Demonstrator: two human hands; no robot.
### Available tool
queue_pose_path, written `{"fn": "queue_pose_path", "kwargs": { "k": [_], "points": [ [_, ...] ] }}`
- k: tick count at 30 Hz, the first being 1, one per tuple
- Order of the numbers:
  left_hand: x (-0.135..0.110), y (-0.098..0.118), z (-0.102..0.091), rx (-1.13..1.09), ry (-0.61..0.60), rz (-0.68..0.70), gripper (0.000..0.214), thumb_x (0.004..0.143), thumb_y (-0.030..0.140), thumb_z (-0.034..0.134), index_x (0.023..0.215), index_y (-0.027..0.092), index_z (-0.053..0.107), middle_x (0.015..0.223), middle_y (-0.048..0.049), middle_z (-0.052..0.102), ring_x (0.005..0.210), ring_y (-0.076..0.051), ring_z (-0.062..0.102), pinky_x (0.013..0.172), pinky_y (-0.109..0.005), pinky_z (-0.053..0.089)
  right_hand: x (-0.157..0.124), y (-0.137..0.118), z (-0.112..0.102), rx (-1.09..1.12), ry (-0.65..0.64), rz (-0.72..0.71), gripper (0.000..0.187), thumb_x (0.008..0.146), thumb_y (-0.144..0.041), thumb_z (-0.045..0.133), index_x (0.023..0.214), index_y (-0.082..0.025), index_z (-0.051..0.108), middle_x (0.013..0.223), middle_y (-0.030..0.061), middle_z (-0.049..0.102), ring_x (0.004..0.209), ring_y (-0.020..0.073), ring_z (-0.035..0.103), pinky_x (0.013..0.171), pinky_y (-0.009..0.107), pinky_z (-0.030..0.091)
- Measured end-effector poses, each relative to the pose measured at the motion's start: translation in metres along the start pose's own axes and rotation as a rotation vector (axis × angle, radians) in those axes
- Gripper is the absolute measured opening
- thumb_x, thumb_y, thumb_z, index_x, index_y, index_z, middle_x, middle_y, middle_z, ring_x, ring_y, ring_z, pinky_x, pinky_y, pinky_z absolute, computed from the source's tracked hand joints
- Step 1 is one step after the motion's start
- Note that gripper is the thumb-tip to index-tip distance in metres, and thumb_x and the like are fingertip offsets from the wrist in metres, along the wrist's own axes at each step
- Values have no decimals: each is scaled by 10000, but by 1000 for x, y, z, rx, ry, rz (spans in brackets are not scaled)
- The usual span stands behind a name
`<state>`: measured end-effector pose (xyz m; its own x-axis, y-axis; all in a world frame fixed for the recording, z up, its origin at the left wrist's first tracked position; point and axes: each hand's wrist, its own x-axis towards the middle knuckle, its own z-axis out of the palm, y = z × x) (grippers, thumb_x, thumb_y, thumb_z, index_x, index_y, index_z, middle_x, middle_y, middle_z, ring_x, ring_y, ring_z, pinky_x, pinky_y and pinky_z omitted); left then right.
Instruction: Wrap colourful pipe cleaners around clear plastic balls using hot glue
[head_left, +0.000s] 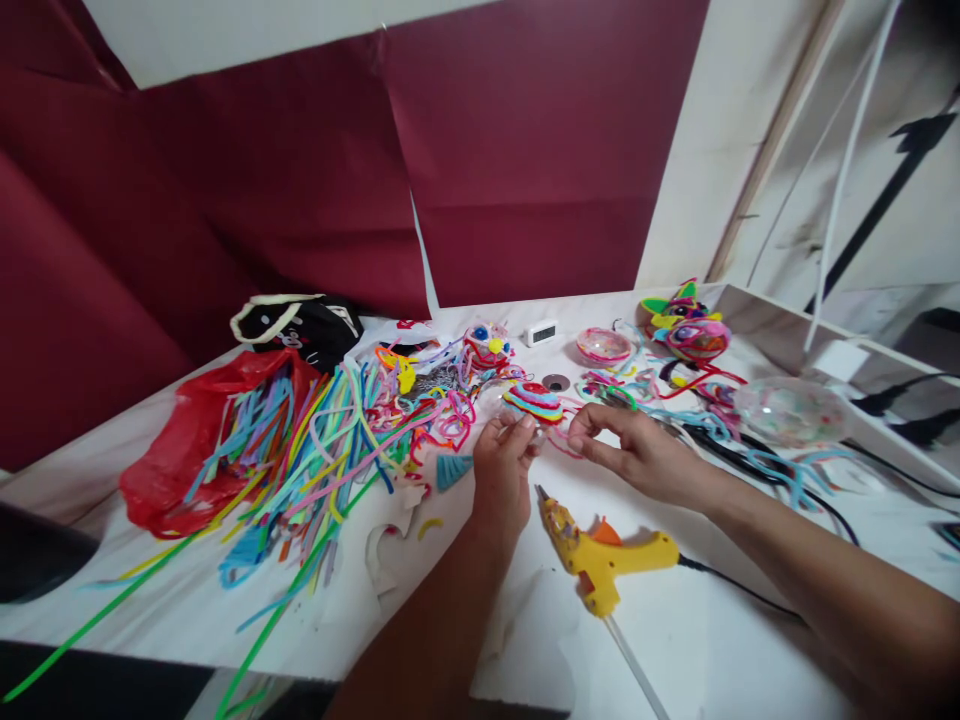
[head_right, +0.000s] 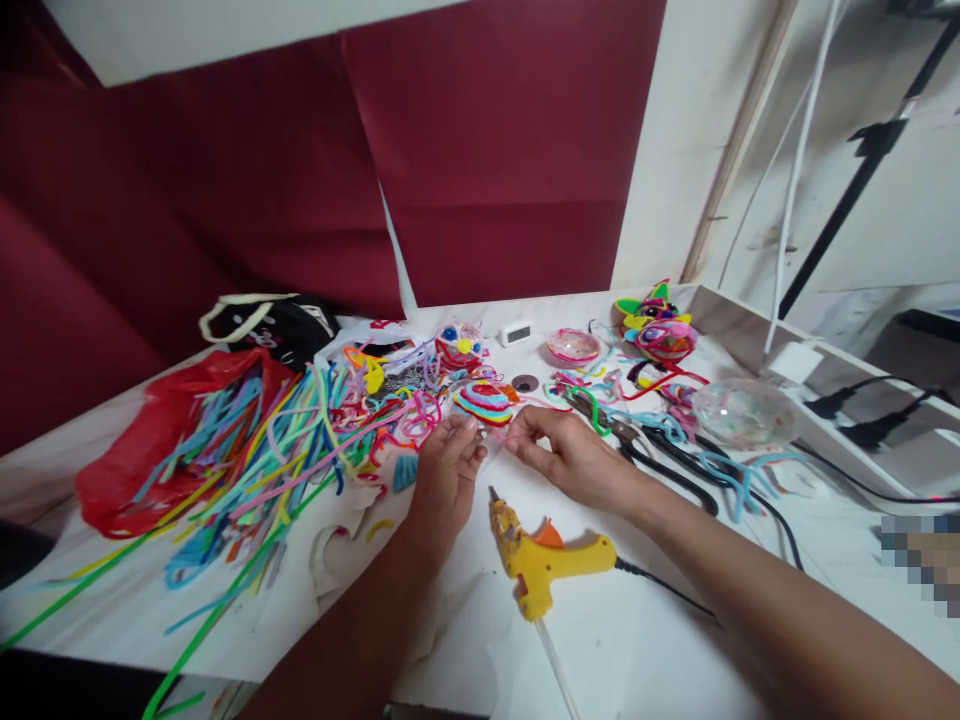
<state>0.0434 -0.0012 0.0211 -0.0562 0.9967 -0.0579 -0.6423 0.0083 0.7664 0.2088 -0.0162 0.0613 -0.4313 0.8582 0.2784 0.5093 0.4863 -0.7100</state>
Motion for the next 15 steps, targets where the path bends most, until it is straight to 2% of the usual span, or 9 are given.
{"fn": "queue_pose_path", "kwargs": {
  "k": [6,15],
  "points": [
    [0,0,0,2,-3,-10,320,626,196,783,822,154,533,711,41,559,630,-54,528,585,-197,379,5,5,10,67,71,-35,172,936,-315,491,839,-193,565,754,-2,580,703,134,523,634,242,405],
    [1,-5,-2,-7,-17,-3,310,645,190,783,835,152,541,722,40,557,636,-50,525,598,-192,390,8,5,12,67,74,-31,156,923,-268,493,806,-189,559,736,-8,567,681,126,499,620,237,379]
  ]
}}
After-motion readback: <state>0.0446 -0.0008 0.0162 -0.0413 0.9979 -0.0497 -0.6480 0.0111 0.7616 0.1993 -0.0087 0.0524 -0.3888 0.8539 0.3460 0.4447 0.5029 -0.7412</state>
